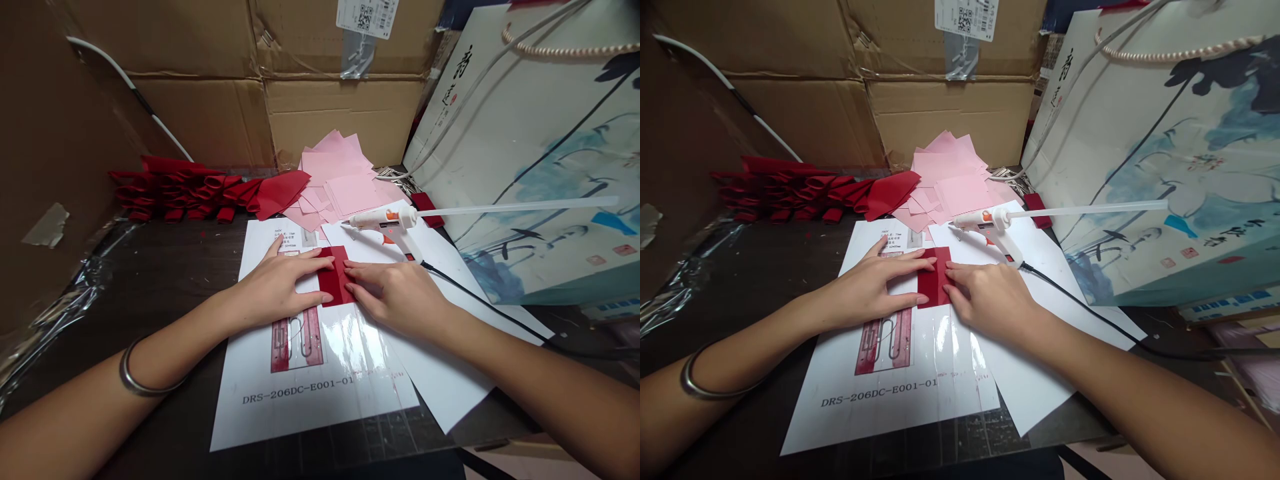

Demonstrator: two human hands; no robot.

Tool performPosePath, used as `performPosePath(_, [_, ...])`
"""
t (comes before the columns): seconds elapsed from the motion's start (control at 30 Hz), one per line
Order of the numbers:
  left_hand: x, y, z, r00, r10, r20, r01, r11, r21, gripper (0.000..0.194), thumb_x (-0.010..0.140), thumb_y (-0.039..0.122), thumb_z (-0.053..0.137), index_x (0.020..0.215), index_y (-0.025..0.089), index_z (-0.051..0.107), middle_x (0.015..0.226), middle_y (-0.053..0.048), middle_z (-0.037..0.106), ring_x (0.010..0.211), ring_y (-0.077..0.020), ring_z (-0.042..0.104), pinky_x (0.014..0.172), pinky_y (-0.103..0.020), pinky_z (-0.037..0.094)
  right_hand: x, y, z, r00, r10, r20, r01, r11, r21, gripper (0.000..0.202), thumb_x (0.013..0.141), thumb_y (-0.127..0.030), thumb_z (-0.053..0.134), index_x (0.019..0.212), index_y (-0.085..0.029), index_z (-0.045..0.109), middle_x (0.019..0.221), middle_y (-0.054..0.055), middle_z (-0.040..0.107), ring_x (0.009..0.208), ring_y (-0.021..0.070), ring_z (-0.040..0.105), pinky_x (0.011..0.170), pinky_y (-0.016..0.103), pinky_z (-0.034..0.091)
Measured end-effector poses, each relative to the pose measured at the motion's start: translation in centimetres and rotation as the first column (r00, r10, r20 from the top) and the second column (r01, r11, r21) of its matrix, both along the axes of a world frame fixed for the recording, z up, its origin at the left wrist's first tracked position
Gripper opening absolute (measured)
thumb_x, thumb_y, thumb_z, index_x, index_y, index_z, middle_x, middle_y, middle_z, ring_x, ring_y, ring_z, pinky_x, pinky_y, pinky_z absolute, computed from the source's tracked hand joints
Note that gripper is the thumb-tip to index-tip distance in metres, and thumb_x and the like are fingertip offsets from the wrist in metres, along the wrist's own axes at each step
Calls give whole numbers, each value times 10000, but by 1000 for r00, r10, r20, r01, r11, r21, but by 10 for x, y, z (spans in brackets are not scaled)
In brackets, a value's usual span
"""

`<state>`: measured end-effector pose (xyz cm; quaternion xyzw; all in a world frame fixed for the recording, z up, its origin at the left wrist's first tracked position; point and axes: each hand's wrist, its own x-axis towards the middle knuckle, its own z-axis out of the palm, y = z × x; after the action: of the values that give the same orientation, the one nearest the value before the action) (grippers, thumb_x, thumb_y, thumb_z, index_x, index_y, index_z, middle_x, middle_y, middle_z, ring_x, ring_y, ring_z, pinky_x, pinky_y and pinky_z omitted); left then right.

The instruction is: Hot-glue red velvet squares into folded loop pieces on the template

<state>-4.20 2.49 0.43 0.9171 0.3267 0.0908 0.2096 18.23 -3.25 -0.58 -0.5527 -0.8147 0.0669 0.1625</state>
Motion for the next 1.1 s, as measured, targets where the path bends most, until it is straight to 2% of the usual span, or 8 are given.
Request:
performPosePath(0.23, [1, 0, 2, 999, 22, -41, -23, 999, -39, 547, 885, 511, 581, 1376, 284, 500, 1443, -86, 509, 1389, -292, 406, 1160, -637, 18, 2, 1, -1, 1000, 5, 1, -5, 1000, 16, 305, 908, -331, 509, 1088, -244, 739, 963, 27, 775, 852, 254, 733, 761, 420, 565])
performPosePath(0.33, [1, 0, 2, 999, 28, -39, -30, 998, -51, 560, 881, 532, 575, 1376, 281, 501, 1445, -89, 507, 1391, -295, 402, 1165, -622, 9, 2, 2, -4, 998, 38, -56, -34, 997, 72, 288, 901, -308, 527, 1069, -216, 742, 999, 37, 769, 889, 252, 730, 773, 415, 574])
performPosePath(0.5, [0, -1, 2, 1000, 13, -6, -13, 999, -45, 519, 891, 567, 541, 1330, 291, 535, 1415, -59, 548, 1375, -289, 427, 1168, -616, 0, -4, 5, -3, 920, 327, -214, -278, 933, 228, 256, 914, -226, 528, 1048, -151, 733, 1096, 49, 746, 990, 181, 701, 848, 306, 554])
performPosePath(0.57, [0, -1, 1, 1000, 6, -1, -6, 999, -43, 505, 893, 592, 519, 1298, 292, 558, 1414, -55, 550, 1371, -293, 432, 1167, -619, 11, -7, 6, -2, 903, 388, -183, -352, 914, 202, 273, 942, -232, 492, 1067, -158, 724, 1128, 50, 735, 962, 173, 706, 796, 294, 556])
performPosePath(0.7, [-1, 1, -2, 1000, 0, 1, 1, 999, -39, 511, 894, 586, 517, 1313, 293, 542, 1412, -52, 553, 1374, -298, 426, 1167, -622, 17, -14, 7, 1, 929, 367, -48, -362, 928, 84, 337, 983, -290, 441, 1201, -161, 663, 1207, 80, 700, 969, 200, 705, 722, 307, 552])
performPosePath(0.87, [-2, 1, -2, 1000, 13, -6, -13, 1000, -20, 547, 870, 516, 568, 1350, 260, 516, 1403, -68, 559, 1366, -300, 438, 1174, -616, 9, -17, 1, 4, 912, 401, 90, -404, 915, 17, 427, 1006, -298, 353, 1287, -98, 603, 1332, 109, 614, 1034, 247, 690, 761, 367, 561])
performPosePath(1.0, [-3, -1, 5, 998, -8, -60, 6, 999, -40, 554, 854, 328, 553, 1396, 243, 481, 1467, -69, 484, 1401, -288, 386, 1184, -601, 25, -19, -3, 7, 887, 424, 183, -432, 902, -1, 449, 962, -251, 366, 1311, -56, 571, 1388, 145, 554, 1020, 289, 694, 688, 396, 561])
performPosePath(1.1, [-2, -1, 8, 997, 14, -74, -17, 999, -46, 554, 839, 183, 465, 1388, 251, 495, 1473, -44, 476, 1407, -258, 381, 1190, -588, 28, -21, -7, 9, 867, 435, 242, -446, 895, -12, 468, 933, -248, 391, 1328, -57, 554, 1399, 158, 538, 928, 295, 718, 623, 402, 546])
